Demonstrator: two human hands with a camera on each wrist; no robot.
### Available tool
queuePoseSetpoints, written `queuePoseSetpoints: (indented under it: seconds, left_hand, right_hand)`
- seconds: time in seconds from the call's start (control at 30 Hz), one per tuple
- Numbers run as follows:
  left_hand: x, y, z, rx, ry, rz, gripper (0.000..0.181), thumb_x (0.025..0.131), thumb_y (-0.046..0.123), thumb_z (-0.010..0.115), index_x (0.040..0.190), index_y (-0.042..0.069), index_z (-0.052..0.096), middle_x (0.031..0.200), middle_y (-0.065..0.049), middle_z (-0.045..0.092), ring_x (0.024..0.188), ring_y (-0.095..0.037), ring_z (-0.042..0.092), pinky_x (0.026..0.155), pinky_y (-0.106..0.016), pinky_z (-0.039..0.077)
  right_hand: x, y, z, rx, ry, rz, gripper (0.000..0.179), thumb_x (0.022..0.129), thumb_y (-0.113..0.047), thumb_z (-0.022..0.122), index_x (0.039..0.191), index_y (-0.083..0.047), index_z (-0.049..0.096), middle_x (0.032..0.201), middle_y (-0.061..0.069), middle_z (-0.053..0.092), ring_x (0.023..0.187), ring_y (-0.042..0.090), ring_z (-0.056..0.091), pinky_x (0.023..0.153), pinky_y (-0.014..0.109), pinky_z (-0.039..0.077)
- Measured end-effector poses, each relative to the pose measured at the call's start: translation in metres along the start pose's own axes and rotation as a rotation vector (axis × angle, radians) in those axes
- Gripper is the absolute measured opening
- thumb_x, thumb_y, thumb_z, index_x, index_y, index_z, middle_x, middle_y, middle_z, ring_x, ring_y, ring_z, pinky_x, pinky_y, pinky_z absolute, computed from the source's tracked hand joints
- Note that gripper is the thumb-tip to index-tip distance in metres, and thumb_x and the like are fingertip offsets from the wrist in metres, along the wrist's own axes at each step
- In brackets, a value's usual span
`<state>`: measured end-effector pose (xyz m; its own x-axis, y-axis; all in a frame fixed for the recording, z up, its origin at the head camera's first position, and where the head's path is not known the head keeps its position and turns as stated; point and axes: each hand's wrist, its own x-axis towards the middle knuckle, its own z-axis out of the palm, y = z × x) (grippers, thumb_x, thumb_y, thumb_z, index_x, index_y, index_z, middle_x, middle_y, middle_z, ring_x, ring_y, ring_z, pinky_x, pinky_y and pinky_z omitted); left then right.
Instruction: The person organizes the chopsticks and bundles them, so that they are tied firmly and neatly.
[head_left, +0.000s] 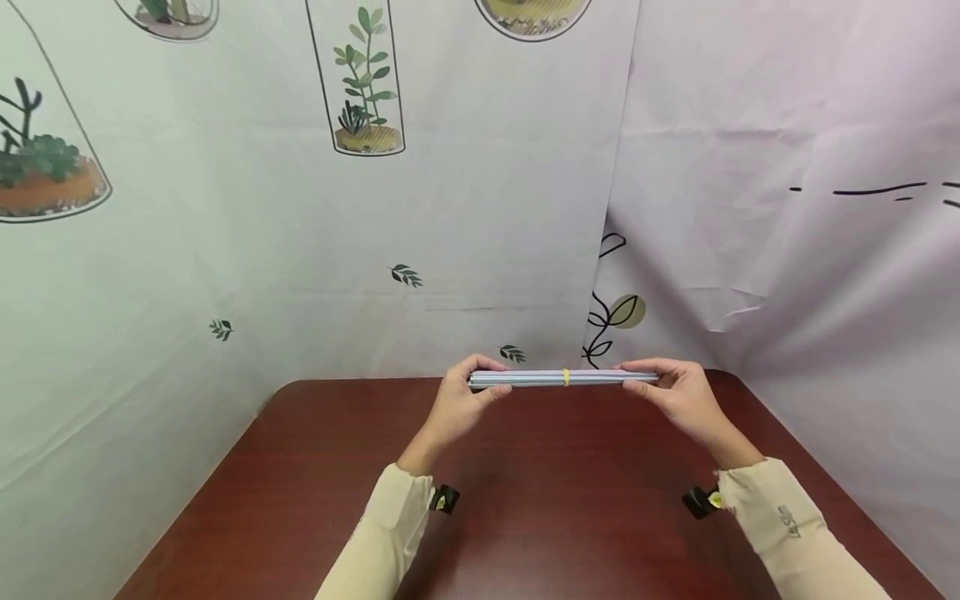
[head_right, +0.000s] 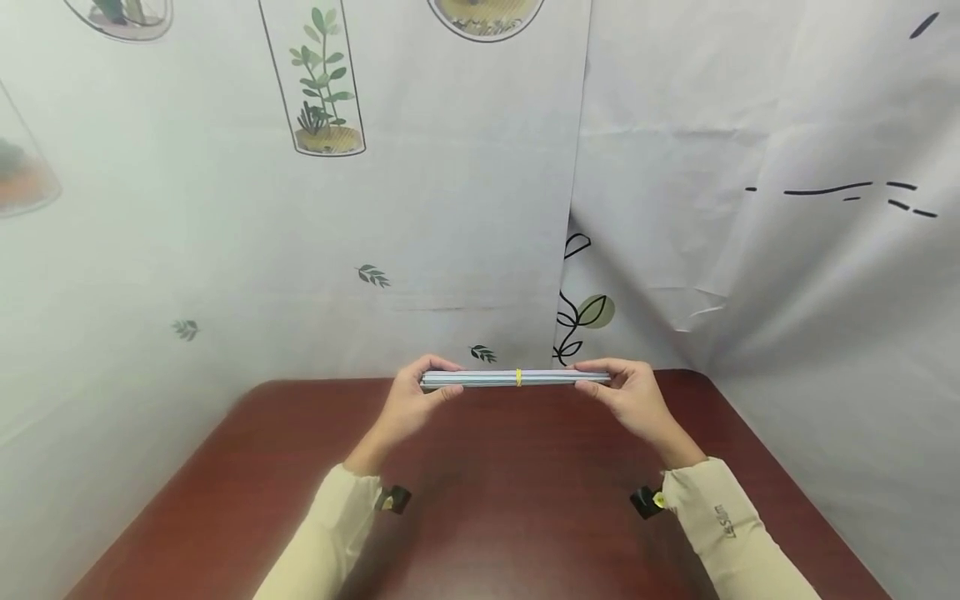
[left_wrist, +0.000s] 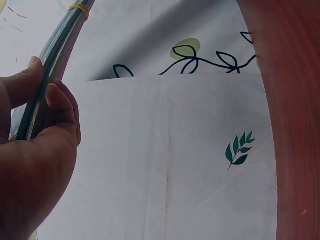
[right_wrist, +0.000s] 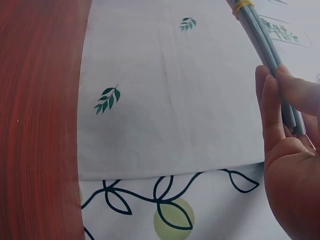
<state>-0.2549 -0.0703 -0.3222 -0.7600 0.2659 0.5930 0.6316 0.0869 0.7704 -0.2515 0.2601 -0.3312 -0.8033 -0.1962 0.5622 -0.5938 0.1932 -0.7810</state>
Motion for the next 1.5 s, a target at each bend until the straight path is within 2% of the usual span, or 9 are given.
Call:
queuePoseSetpoints:
  seconds: [0.17,0.47,0.57,0.7,0.83,1.07,1.23,1.4,1.5]
  left_hand:
    - [0.006,-0.020,0.001,-0.007,-0.023,-0.009,0.023,0.083,0.000,0.076,0.103,-0.002,0.066,0.100,-0.016,0.068,0.079,-0.014,0.061,0.069,-0.024,0.050]
    - [0.010,-0.014,0.002,0.050,-0.063,-0.066,0.023,0.087,-0.007,0.069,0.109,-0.010,0.062,0.106,-0.025,0.065,0.084,-0.014,0.058,0.073,-0.025,0.049]
    - [0.012,-0.014,0.001,0.050,-0.042,-0.087,0.023,0.089,-0.006,0.067,0.110,-0.010,0.060,0.104,-0.024,0.064,0.081,-0.014,0.057,0.072,-0.026,0.048]
    - [0.014,-0.021,-0.002,0.054,0.018,-0.102,0.024,0.088,-0.004,0.069,0.111,-0.007,0.060,0.101,-0.020,0.063,0.078,-0.012,0.054,0.071,-0.027,0.046]
    - [0.011,-0.025,-0.007,0.057,0.021,-0.117,0.024,0.088,-0.004,0.069,0.110,-0.005,0.059,0.103,-0.018,0.062,0.080,-0.014,0.054,0.071,-0.025,0.046]
    - [0.009,-0.028,-0.011,0.046,-0.081,-0.157,0.025,0.094,-0.005,0.061,0.116,-0.006,0.051,0.109,-0.018,0.056,0.091,-0.020,0.054,0.080,-0.029,0.046]
    - [0.004,-0.033,-0.009,0.077,-0.044,-0.186,0.026,0.092,-0.006,0.063,0.117,-0.005,0.054,0.106,-0.018,0.059,0.089,-0.019,0.055,0.076,-0.026,0.046]
    - [0.003,-0.040,-0.005,0.078,0.004,-0.164,0.032,0.087,-0.004,0.070,0.118,-0.006,0.060,0.108,-0.019,0.063,0.090,-0.021,0.060,0.073,-0.023,0.051]
    - [0.002,-0.044,-0.003,0.069,0.003,-0.170,0.036,0.084,-0.004,0.074,0.117,-0.006,0.062,0.110,-0.020,0.065,0.095,-0.023,0.063,0.076,-0.024,0.053]
  right_hand:
    - [0.001,-0.001,-0.003,0.018,0.029,0.030,0.031,0.083,0.007,0.073,0.112,0.013,0.066,0.101,-0.006,0.075,0.078,0.008,0.071,0.067,0.020,0.054]
    - [0.004,-0.001,-0.002,0.060,0.057,0.058,0.031,0.086,0.006,0.071,0.114,0.017,0.063,0.098,-0.004,0.075,0.079,0.006,0.071,0.069,0.020,0.055]
    - [0.010,0.000,0.006,0.095,0.040,0.035,0.034,0.090,0.008,0.065,0.120,0.021,0.056,0.107,0.003,0.074,0.088,0.004,0.070,0.077,0.019,0.054]
    - [0.019,0.001,0.019,0.106,0.010,0.010,0.037,0.093,0.010,0.059,0.128,0.021,0.050,0.122,0.020,0.067,0.101,0.002,0.067,0.086,0.019,0.051]
    - [0.023,0.002,0.023,0.100,-0.009,0.044,0.037,0.094,0.009,0.058,0.129,0.018,0.051,0.125,0.027,0.062,0.101,0.002,0.067,0.086,0.018,0.051]
    - [0.020,0.004,0.022,0.067,0.051,0.130,0.032,0.093,0.011,0.057,0.122,0.021,0.050,0.111,0.022,0.064,0.083,0.002,0.065,0.075,0.018,0.053]
    - [0.015,0.012,0.022,0.036,0.087,0.197,0.034,0.090,0.007,0.065,0.119,0.020,0.054,0.104,0.023,0.065,0.070,0.005,0.063,0.065,0.022,0.054]
    - [0.008,0.020,0.018,0.046,0.160,0.263,0.039,0.087,0.003,0.072,0.120,0.018,0.058,0.091,0.005,0.071,0.071,0.005,0.067,0.069,0.023,0.056]
    - [0.004,0.025,0.016,0.075,0.182,0.281,0.039,0.087,0.005,0.070,0.121,0.019,0.056,0.090,0.002,0.072,0.073,0.003,0.068,0.071,0.023,0.056]
